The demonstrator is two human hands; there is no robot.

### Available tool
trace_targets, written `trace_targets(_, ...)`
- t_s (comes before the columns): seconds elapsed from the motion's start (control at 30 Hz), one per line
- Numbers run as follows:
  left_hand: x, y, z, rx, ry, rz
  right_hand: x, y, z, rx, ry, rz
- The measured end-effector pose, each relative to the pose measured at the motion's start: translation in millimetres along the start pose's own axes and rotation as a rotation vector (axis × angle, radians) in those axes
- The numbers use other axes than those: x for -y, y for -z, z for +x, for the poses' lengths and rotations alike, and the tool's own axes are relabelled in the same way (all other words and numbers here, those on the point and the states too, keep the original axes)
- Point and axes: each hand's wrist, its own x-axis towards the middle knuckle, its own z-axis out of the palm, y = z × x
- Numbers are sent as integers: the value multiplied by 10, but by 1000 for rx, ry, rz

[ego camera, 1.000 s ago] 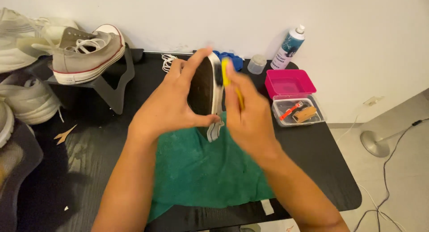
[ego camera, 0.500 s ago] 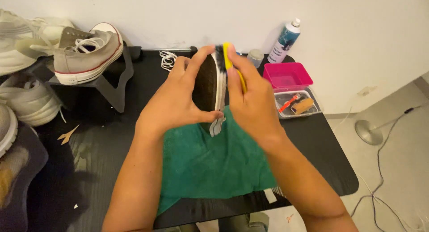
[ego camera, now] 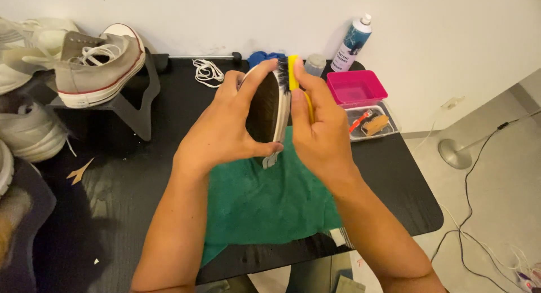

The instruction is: The person cleans a white high-top sneaker using a yellow brush. They scrub the rubber toe cap, the white midsole, the brown outsole, and the canvas upper, rotating the shoe to access different areas.

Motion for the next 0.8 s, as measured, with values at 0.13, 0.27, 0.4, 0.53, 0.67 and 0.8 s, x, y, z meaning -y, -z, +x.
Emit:
trace_targets(0.13, 76, 34, 31, -1, 28, -17, -4, -36, -430, 87, -67, -55)
trace_targets(0.27, 123, 29, 39, 2, 6, -55, -151, -91, -571, 54, 75, -13)
trace_targets(0.4, 39, -52, 42, 13, -40, 27, -43, -26, -89, -23, 128, -22)
trace_targets(0.53, 11, 28, 42, 7, -3, -17, -1, -73, -238, 15, 144, -26)
trace_targets(0.67, 37, 41, 7, -5, 38, -23, -46, -95, -483, 41, 125, -94)
trace_targets(0.8, 36, -12, 5, 30, -43, -2, 67, 46, -165, -54, 59, -93)
